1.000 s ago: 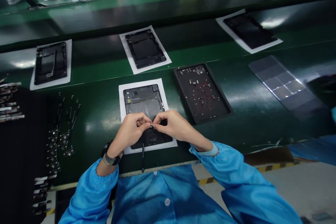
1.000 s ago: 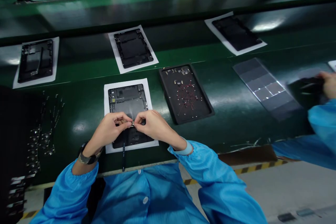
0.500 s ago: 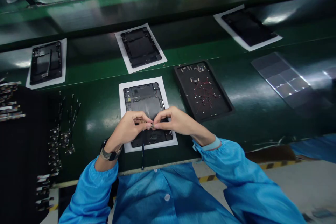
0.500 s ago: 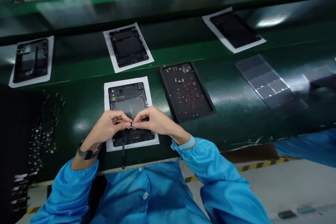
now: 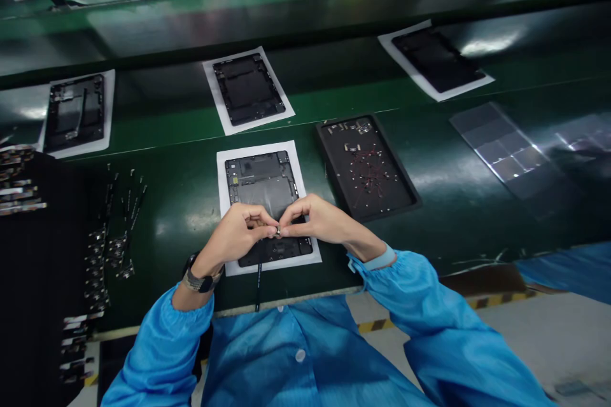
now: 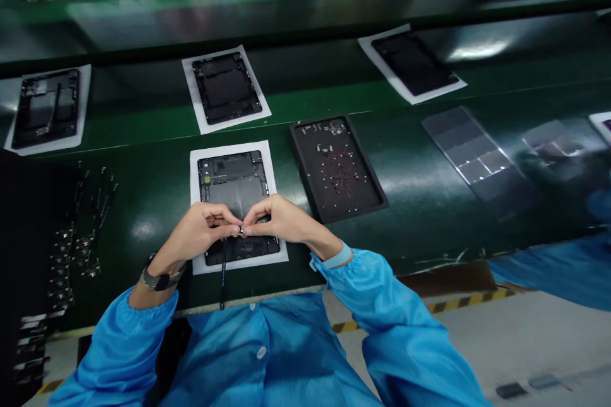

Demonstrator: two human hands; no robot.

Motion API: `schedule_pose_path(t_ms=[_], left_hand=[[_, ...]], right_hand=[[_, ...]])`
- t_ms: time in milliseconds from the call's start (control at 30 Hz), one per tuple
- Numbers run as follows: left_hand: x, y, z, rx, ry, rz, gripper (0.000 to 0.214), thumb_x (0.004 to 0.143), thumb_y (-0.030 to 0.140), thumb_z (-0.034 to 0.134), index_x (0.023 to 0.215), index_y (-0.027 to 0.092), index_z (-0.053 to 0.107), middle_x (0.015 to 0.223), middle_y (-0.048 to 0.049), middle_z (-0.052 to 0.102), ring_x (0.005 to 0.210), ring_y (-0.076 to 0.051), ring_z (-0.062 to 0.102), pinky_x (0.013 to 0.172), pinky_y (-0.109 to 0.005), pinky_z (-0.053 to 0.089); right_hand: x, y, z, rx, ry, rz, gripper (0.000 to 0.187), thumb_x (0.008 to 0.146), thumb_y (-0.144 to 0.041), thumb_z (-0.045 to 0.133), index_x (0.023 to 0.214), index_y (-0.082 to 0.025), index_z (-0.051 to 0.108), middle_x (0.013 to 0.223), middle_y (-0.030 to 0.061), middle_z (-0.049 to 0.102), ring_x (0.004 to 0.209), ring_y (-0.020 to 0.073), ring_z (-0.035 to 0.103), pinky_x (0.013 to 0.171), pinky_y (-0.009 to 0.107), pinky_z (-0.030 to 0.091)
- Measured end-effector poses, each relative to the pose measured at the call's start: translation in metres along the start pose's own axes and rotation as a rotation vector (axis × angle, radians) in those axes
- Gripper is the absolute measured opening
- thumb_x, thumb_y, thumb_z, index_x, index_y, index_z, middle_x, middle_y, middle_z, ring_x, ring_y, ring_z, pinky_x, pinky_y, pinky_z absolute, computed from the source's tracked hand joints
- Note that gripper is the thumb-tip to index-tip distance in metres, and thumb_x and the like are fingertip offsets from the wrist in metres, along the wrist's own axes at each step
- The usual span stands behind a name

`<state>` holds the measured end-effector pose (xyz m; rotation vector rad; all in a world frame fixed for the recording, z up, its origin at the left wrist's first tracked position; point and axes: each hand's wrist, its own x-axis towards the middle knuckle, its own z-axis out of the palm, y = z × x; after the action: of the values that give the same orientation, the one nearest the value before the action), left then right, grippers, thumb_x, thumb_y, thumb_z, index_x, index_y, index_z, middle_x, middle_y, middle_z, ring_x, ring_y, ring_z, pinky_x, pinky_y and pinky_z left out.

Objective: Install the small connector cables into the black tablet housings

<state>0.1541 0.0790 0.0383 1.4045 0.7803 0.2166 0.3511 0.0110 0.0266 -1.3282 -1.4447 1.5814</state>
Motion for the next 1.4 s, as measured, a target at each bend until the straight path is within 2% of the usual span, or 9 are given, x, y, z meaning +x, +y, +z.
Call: schedule_pose_path(t_ms=[100, 233, 300, 400, 600, 800, 933, 1233, 1400], left_hand=[[-0.006, 0.007, -0.010, -0.038, 0.053, 0.012, 0.007, 0.072, 0.016, 0.075, 0.078, 0.013, 0.074, 0.070, -0.0049, 0.074, 0.067, -0.017, 0.070, 0.066, -0.026, 0.055], [-0.026, 0.020, -0.037, -0.207, 0.453, 0.181, 0.023, 0.069, 0.019, 0.081, 0.090, 0.014, 0.076, 0.071, -0.0041, 0.073, 0.068, -0.015, 0.069, 0.062, -0.022, 0.053], [-0.038, 0.024, -0.048, -0.322, 0.667, 0.291, 0.020, 0.066, 0.019, 0.082, 0.085, 0.014, 0.076, 0.071, -0.0038, 0.072, 0.067, -0.014, 0.067, 0.056, -0.019, 0.050], [-0.053, 0.020, -0.048, -0.452, 0.797, 0.361, 0.021, 0.063, 0.017, 0.084, 0.081, 0.016, 0.072, 0.075, -0.0030, 0.072, 0.064, -0.012, 0.065, 0.056, -0.019, 0.051], [-0.061, -0.013, -0.004, -0.538, 0.765, 0.164, 0.044, 0.060, 0.019, 0.085, 0.102, 0.016, 0.071, 0.080, -0.0008, 0.068, 0.065, -0.013, 0.066, 0.056, -0.021, 0.053], [-0.045, -0.032, 0.034, -0.507, 0.767, 0.034, 0.027, 0.059, 0.022, 0.084, 0.079, 0.012, 0.069, 0.079, -0.0029, 0.069, 0.066, -0.010, 0.063, 0.056, -0.018, 0.049], [-0.035, -0.032, 0.044, -0.530, 0.709, 0.021, 0.028, 0.058, 0.023, 0.083, 0.078, 0.013, 0.067, 0.072, -0.0007, 0.067, 0.059, -0.009, 0.059, 0.053, -0.018, 0.047], [-0.026, -0.034, 0.054, -0.530, 0.623, 0.019, 0.028, 0.062, 0.023, 0.082, 0.081, 0.014, 0.065, 0.068, 0.0002, 0.066, 0.060, -0.011, 0.062, 0.060, -0.022, 0.052], [-0.019, -0.038, 0.063, -0.544, 0.572, 0.028, 0.025, 0.065, 0.022, 0.081, 0.082, 0.015, 0.065, 0.069, -0.0001, 0.068, 0.063, -0.011, 0.065, 0.064, -0.022, 0.053]], right_hand=[[-0.007, -0.006, -0.009, -0.106, 0.082, -0.065, 0.017, 0.082, -0.031, 0.071, 0.091, -0.017, 0.076, 0.092, 0.0047, 0.077, 0.087, 0.0198, 0.069, 0.081, 0.031, 0.051], [-0.017, -0.004, -0.011, -0.481, 0.380, -0.104, 0.008, 0.086, -0.025, 0.071, 0.090, -0.019, 0.072, 0.092, 0.0055, 0.073, 0.093, 0.0221, 0.061, 0.087, 0.037, 0.045], [-0.017, 0.000, -0.003, -0.664, 0.382, -0.045, 0.008, 0.084, -0.024, 0.074, 0.085, -0.018, 0.069, 0.085, 0.0055, 0.069, 0.089, 0.0229, 0.057, 0.082, 0.037, 0.042], [-0.014, 0.005, 0.013, -0.852, 0.339, 0.035, 0.010, 0.085, -0.019, 0.073, 0.079, -0.018, 0.065, 0.082, 0.0061, 0.065, 0.087, 0.0240, 0.053, 0.078, 0.036, 0.037], [-0.024, 0.003, 0.027, -0.782, 0.326, -0.018, 0.013, 0.093, -0.014, 0.057, 0.082, -0.020, 0.057, 0.082, 0.0049, 0.062, 0.081, 0.0213, 0.054, 0.074, 0.033, 0.038], [-0.032, 0.010, 0.027, -0.500, 0.310, -0.002, 0.005, 0.088, -0.015, 0.061, 0.088, -0.020, 0.061, 0.080, 0.0021, 0.068, 0.071, 0.0170, 0.061, 0.066, 0.028, 0.042], [-0.032, 0.013, 0.026, -0.368, 0.306, 0.012, 0.010, 0.087, -0.017, 0.063, 0.095, -0.019, 0.067, 0.079, 0.0020, 0.074, 0.071, 0.0169, 0.066, 0.066, 0.027, 0.045], [-0.039, 0.010, 0.021, -0.509, 0.341, 0.001, 0.015, 0.088, -0.019, 0.062, 0.091, -0.019, 0.077, 0.086, 0.0050, 0.078, 0.068, 0.0167, 0.067, 0.066, 0.026, 0.048], [-0.039, 0.005, 0.017, -0.465, 0.324, -0.024, 0.016, 0.088, -0.020, 0.059, 0.082, -0.018, 0.073, 0.069, 0.0014, 0.072, 0.058, 0.0135, 0.063, 0.058, 0.023, 0.046]])
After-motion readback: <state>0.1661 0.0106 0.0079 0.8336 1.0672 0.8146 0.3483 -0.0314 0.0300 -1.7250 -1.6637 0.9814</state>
